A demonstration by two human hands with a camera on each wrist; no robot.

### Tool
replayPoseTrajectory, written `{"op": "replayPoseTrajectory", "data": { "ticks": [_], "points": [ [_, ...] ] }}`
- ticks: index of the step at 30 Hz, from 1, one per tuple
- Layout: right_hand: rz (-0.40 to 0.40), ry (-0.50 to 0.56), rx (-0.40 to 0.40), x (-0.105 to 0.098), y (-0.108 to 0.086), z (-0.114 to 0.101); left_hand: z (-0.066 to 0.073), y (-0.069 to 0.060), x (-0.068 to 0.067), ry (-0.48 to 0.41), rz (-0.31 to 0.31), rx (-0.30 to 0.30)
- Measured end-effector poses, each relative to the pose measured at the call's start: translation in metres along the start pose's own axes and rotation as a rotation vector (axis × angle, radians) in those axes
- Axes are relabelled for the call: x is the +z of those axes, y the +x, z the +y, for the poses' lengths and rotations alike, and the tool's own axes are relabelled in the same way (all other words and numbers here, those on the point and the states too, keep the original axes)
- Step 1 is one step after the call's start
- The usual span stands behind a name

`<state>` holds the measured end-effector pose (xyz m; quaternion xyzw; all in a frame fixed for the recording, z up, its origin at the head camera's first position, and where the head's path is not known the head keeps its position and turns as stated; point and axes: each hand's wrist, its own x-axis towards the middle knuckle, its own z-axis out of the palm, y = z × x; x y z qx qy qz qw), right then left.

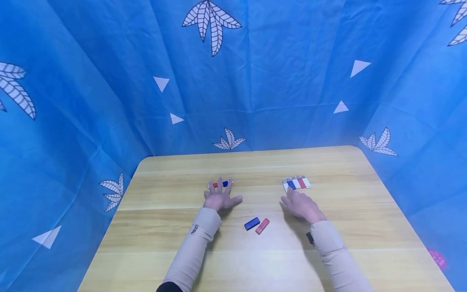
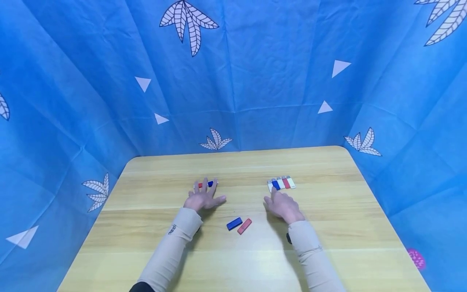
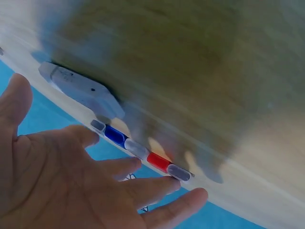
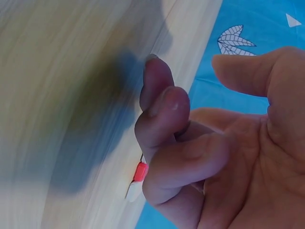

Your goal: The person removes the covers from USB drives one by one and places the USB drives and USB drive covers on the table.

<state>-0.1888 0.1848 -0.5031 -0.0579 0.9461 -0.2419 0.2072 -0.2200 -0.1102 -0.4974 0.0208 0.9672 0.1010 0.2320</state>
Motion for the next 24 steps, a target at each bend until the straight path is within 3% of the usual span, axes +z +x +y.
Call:
{"op": "replayPoseTrajectory", "data": {
  "ticks": [7, 13, 19, 24],
  "points": [
    [-0.003, 0.027, 0.025, -0.001, 0.000, 0.004, -0.003, 0.000, 0.001, 0.010, -0.027, 0.035],
    [-0.008, 0.020, -0.009, -0.001, 0.000, 0.002, -0.007, 0.003, -0.002, -0.009, -0.074, 0.075],
    [-0.019, -0.007, -0.010, 0.000, 0.000, 0.001, -0.010, 0.007, 0.000, 0.044, -0.112, 0.148],
    [-0.029, 0.009, -0.001, 0.000, 0.001, 0.001, -0.013, 0.008, -0.001, 0.065, -0.133, 0.169]
  ]
}}
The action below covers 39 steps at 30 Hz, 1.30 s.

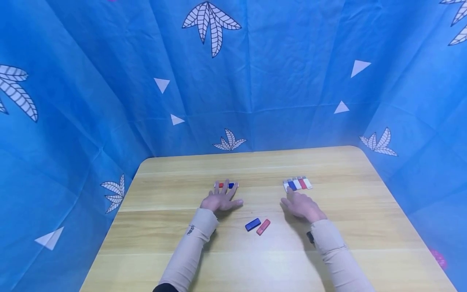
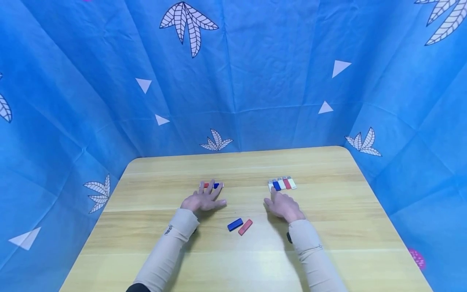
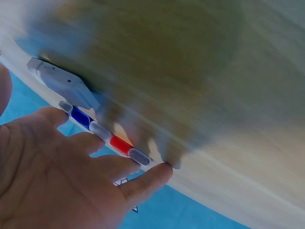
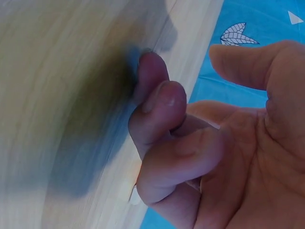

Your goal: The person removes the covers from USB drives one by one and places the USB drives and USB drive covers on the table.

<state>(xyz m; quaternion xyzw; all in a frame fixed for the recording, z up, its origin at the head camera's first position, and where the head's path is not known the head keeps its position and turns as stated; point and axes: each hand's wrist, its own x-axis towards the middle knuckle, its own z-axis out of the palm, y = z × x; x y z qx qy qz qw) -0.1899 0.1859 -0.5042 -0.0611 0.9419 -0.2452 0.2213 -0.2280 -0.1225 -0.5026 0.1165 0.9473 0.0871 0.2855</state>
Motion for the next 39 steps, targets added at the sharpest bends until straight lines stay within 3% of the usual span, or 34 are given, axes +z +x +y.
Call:
{"op": "replayPoseTrajectory", "data": {
  "ticks": [4, 8, 10, 13, 18, 25, 35, 39],
  "points": [
    [0.070, 0.009, 0.005, -0.002, 0.001, 0.000, -0.002, -0.001, 0.000, 0.008, -0.005, 0.007],
    [0.246, -0.044, -0.076, -0.008, 0.003, 0.008, -0.002, -0.001, 0.000, 0.012, -0.004, 0.009],
    [0.286, -0.099, -0.135, -0.013, 0.005, 0.015, -0.001, -0.001, -0.001, 0.013, -0.005, 0.008],
    [0.233, -0.147, -0.209, -0.017, 0.008, 0.027, -0.001, 0.000, -0.002, 0.013, -0.009, 0.002],
    [0.107, -0.147, -0.261, -0.014, 0.013, 0.039, -0.001, 0.000, -0.003, 0.006, -0.017, -0.005],
    [0.089, -0.165, -0.281, -0.011, 0.009, 0.039, 0.000, -0.001, -0.003, 0.010, -0.016, -0.008],
    [0.026, -0.148, -0.139, -0.003, 0.007, 0.021, -0.001, -0.001, 0.000, 0.042, 0.009, 0.002],
    [0.056, -0.166, -0.099, -0.003, 0.009, 0.018, 0.000, 0.000, 0.001, 0.037, 0.003, 0.006]
  ]
}}
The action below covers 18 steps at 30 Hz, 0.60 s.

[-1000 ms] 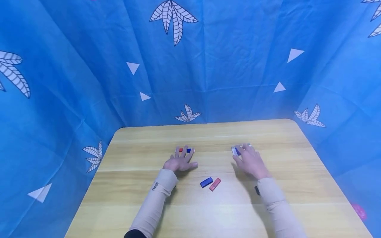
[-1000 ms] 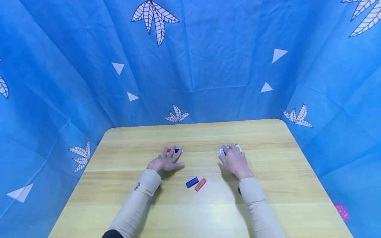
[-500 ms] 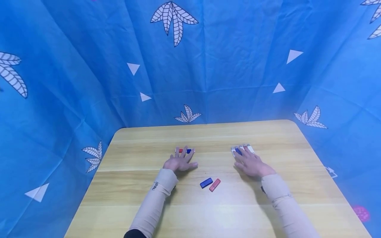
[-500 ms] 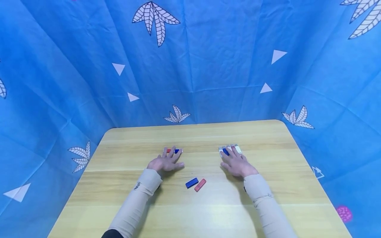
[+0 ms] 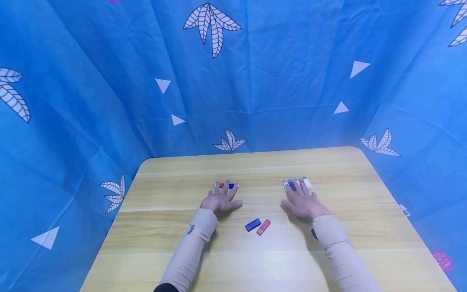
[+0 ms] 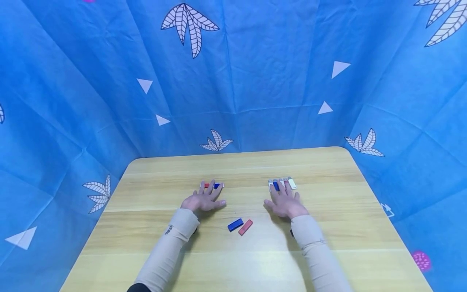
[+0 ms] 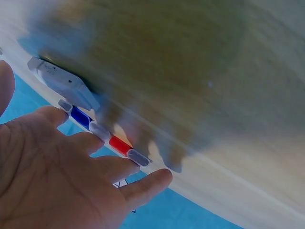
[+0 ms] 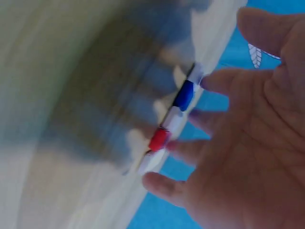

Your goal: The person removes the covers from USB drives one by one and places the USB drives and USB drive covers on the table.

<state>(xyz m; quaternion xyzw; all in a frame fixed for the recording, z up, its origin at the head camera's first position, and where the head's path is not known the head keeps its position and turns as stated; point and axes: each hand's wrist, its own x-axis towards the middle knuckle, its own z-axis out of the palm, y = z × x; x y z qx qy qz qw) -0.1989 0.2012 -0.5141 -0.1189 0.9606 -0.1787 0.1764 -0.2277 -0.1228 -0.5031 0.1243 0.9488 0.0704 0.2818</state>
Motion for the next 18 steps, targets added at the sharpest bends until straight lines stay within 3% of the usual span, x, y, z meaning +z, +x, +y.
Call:
{"op": "replayPoseTrajectory", "data": {
  "ticks": [4, 9, 18],
  "points": [
    [0.025, -0.031, 0.031, -0.002, 0.001, 0.006, 0.000, 0.001, 0.000, -0.009, -0.003, -0.006],
    [-0.032, -0.013, 0.032, -0.005, -0.002, 0.011, 0.000, 0.001, -0.001, 0.006, -0.002, -0.011],
    [-0.033, 0.019, 0.045, -0.002, -0.007, 0.003, 0.002, 0.001, -0.001, -0.002, -0.007, -0.015]
  ]
}}
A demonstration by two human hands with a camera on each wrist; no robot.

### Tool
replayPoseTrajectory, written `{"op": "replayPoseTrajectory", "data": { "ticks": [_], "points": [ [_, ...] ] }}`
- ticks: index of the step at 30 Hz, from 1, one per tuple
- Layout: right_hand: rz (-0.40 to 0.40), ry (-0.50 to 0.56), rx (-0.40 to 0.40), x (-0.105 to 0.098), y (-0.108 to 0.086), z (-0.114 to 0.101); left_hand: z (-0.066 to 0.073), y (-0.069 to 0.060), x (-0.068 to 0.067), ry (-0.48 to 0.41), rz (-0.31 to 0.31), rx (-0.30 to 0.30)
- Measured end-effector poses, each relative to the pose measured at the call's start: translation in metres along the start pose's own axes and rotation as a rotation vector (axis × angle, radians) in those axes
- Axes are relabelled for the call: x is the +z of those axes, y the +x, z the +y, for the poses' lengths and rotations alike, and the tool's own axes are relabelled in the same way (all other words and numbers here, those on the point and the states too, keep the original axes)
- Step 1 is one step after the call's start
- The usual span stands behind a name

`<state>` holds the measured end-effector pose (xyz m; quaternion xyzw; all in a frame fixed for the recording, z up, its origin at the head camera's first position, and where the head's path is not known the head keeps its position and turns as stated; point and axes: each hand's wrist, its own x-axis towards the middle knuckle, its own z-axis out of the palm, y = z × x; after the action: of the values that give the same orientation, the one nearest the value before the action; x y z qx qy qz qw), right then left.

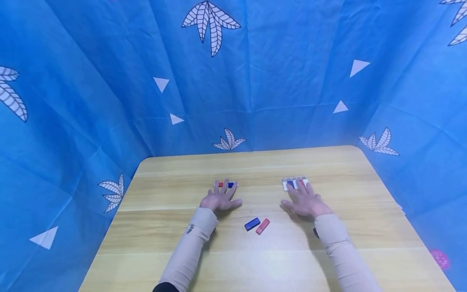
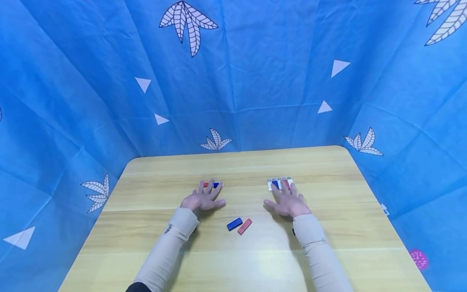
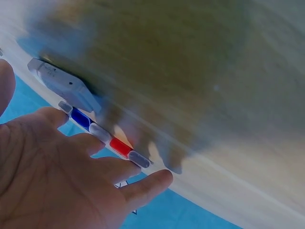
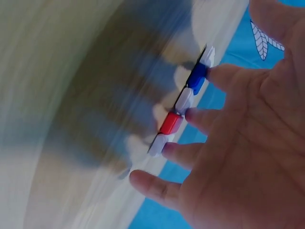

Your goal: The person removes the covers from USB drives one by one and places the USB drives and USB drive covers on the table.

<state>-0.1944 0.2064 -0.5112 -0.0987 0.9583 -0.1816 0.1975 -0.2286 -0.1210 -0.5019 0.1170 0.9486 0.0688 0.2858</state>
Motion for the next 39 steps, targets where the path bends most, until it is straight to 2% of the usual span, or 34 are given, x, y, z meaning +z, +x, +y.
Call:
{"op": "replayPoseTrajectory", "data": {
  "ticks": [17, 21, 23, 26, 29, 31, 33, 35, 39],
  "points": [
    [0.028, -0.006, 0.074, 0.008, 0.001, -0.015, -0.001, 0.001, 0.003, -0.020, 0.007, -0.008],
    [0.027, -0.005, 0.077, 0.006, 0.002, -0.016, -0.001, 0.000, 0.001, -0.013, 0.013, 0.004],
    [0.043, -0.013, 0.065, 0.005, 0.003, -0.015, -0.002, 0.002, 0.001, -0.034, 0.035, 0.018],
    [0.100, 0.009, 0.055, -0.002, 0.003, -0.013, -0.005, -0.001, -0.002, -0.097, 0.150, 0.046],
    [0.174, 0.039, 0.029, -0.012, -0.001, -0.014, -0.010, -0.007, -0.009, -0.197, 0.360, 0.052],
    [0.219, 0.057, -0.002, -0.020, -0.005, -0.018, -0.013, -0.016, -0.013, -0.262, 0.505, 0.040],
    [0.256, 0.059, -0.046, -0.025, -0.010, -0.025, -0.015, -0.024, -0.014, -0.294, 0.617, 0.010],
    [0.294, 0.045, -0.105, -0.029, -0.014, -0.032, -0.016, -0.034, -0.013, -0.315, 0.695, -0.016],
    [0.352, 0.019, -0.251, -0.030, -0.021, -0.047, -0.015, -0.052, -0.006, -0.340, 0.775, -0.048]
  ]
}}
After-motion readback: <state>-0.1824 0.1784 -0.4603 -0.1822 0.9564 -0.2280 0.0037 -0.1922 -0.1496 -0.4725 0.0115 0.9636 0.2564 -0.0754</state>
